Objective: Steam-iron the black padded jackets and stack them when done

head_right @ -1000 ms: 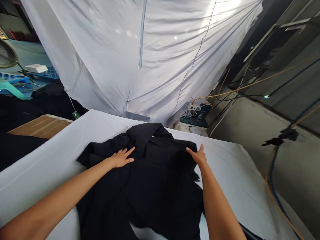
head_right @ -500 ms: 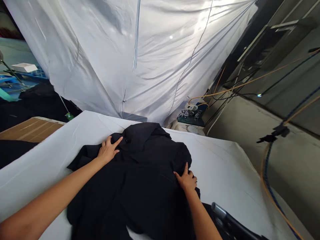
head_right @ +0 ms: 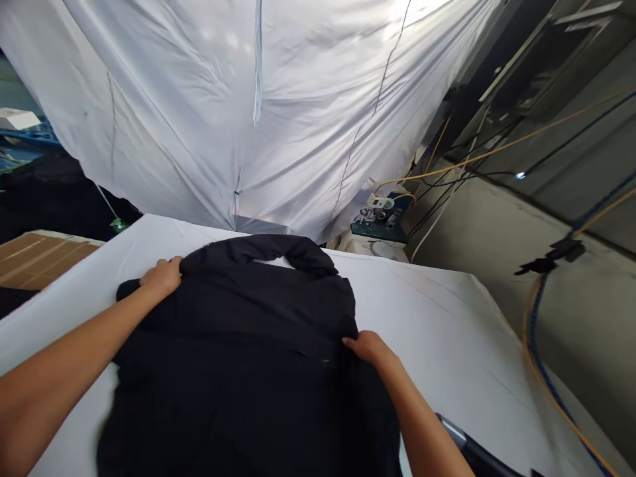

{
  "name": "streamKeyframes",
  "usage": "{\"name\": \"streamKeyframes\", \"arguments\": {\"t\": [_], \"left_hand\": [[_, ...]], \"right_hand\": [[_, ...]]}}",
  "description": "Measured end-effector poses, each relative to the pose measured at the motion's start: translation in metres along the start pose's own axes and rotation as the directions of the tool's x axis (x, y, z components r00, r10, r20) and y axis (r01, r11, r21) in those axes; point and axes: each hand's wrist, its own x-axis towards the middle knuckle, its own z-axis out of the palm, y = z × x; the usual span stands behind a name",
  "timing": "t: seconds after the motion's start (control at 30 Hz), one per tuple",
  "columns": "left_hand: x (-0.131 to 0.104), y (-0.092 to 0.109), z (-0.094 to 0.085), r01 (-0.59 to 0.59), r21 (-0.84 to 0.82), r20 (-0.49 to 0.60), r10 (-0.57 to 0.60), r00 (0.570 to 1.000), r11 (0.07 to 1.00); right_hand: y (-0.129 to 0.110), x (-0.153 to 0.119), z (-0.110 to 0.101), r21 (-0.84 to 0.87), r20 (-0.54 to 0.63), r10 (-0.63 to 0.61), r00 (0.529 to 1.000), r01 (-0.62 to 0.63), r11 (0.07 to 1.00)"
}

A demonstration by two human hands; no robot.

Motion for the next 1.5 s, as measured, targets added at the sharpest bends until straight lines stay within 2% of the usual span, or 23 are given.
{"name": "streamKeyframes", "arguments": {"t": [0.1, 0.2, 0.3, 0.4, 0.43, 0.47, 0.53, 0.57, 0.6, 0.63, 0.73, 0.8, 0.9, 0.97, 1.0, 1.03, 1.07, 1.1, 1.2, 1.27, 1.37, 1.43, 1.5], "left_hand": [[-0.004, 0.02, 0.012, -0.002, 0.014, -0.095, 0.004, 0.995, 1.0], [-0.023, 0.051, 0.024, -0.227, 0.081, -0.213, 0.239, 0.947, 0.971], [-0.042, 0.075, 0.037, -0.466, 0.073, -0.1, 0.471, 0.876, 0.882], [-0.048, 0.089, 0.048, -0.495, 0.028, -0.022, 0.496, 0.868, 0.868], [-0.047, 0.093, 0.051, -0.491, 0.016, -0.021, 0.491, 0.871, 0.871], [-0.044, 0.097, 0.053, -0.496, -0.002, -0.025, 0.496, 0.868, 0.868], [-0.036, 0.108, 0.056, -0.526, -0.055, -0.016, 0.526, 0.85, 0.848], [-0.031, 0.114, 0.057, -0.542, -0.082, 0.004, 0.544, 0.839, 0.836], [-0.027, 0.12, 0.058, -0.551, -0.103, 0.029, 0.557, 0.83, 0.828], [-0.025, 0.126, 0.059, -0.552, -0.115, 0.058, 0.561, 0.826, 0.826], [-0.03, 0.134, 0.057, -0.548, -0.102, 0.094, 0.557, 0.825, 0.83], [-0.047, 0.127, 0.051, -0.591, -0.09, 0.062, 0.597, 0.8, 0.802], [-0.083, 0.101, 0.036, -0.722, -0.103, 0.07, 0.729, 0.681, 0.684], [-0.107, 0.079, 0.028, -0.783, -0.132, 0.175, 0.792, 0.585, 0.608], [-0.117, 0.068, 0.025, -0.79, -0.147, 0.244, 0.796, 0.554, 0.595], [-0.125, 0.058, 0.024, -0.778, -0.154, 0.303, 0.778, 0.55, 0.61], [-0.13, 0.049, 0.024, -0.747, -0.148, 0.342, 0.742, 0.576, 0.648], [-0.133, 0.04, 0.026, -0.702, -0.125, 0.361, 0.692, 0.626, 0.701], [-0.129, 0.022, 0.034, -0.454, 0.016, 0.295, 0.43, 0.853, 0.891], [-0.12, 0.014, 0.04, -0.243, 0.075, 0.206, 0.223, 0.953, 0.967], [-0.104, 0.009, 0.047, -0.062, -0.004, 0.127, 0.062, 0.99, 0.998], [-0.093, 0.007, 0.05, -0.021, -0.101, 0.068, 0.028, 0.997, 0.995], [-0.083, 0.006, 0.05, -0.015, -0.227, 0.017, 0.019, 1.0, 0.974]], "right_hand": [[-0.004, 0.03, -0.005, 0.141, -0.219, 0.031, 0.975, 0.0, 0.99], [-0.02, 0.059, -0.008, 0.428, -0.283, 0.101, 0.954, 0.031, 0.903], [-0.043, 0.075, -0.005, 0.515, -0.29, 0.035, 0.956, 0.125, 0.848], [-0.055, 0.075, -0.012, 0.376, -0.322, 0.023, 0.947, 0.105, 0.92], [-0.055, 0.074, -0.019, 0.329, -0.387, 0.067, 0.919, 0.07, 0.942], [-0.053, 0.073, -0.027, 0.293, -0.484, 0.114, 0.868, 0.037, 0.955], [-0.046, 0.074, -0.044, 0.271, -0.665, 0.195, 0.721, -0.011, 0.962], [-0.04, 0.076, -0.051, 0.284, -0.703, 0.231, 0.673, -0.033, 0.958], [-0.034, 0.078, -0.057, 0.304, -0.699, 0.263, 0.665, -0.056, 0.951], [-0.028, 0.08, -0.059, 0.322, -0.654, 0.283, 0.701, -0.081, 0.943], [-0.005, 0.078, -0.052, 0.349, -0.376, 0.227, 0.898, -0.09, 0.933], [0.013, 0.064, -0.038, 0.366, -0.269, 0.132, 0.954, -0.026, 0.93], [0.036, 0.028, -0.01, 0.316, -0.24, -0.125, 0.963, 0.199, 0.927], [0.045, 0.004, 0.007, 0.255, -0.118, -0.359, 0.926, 0.378, 0.89], [0.048, -0.005, 0.015, 0.228, -0.056, -0.426, 0.903, 0.427, 0.875], [0.049, -0.012, 0.021, 0.203, -0.02, -0.447, 0.894, 0.441, 0.874], [0.048, -0.015, 0.026, 0.183, -0.02, -0.43, 0.902, 0.426, 0.886], [0.047, -0.015, 0.03, 0.174, -0.055, -0.383, 0.922, 0.386, 0.906], [0.04, -0.004, 0.033, 0.25, -0.237, -0.138, 0.962, 0.198, 0.948], [0.032, 0.006, 0.033, 0.278, -0.306, 0.008, 0.952, 0.082, 0.957], [0.017, 0.015, 0.035, 0.2, -0.316, 0.11, 0.942, -0.047, 0.979], [0.007, 0.017, 0.034, 0.181, -0.333, 0.181, 0.925, -0.126, 0.975], [0.0, 0.02, 0.028, 0.232, -0.347, 0.21, 0.914, -0.133, 0.964]]}}
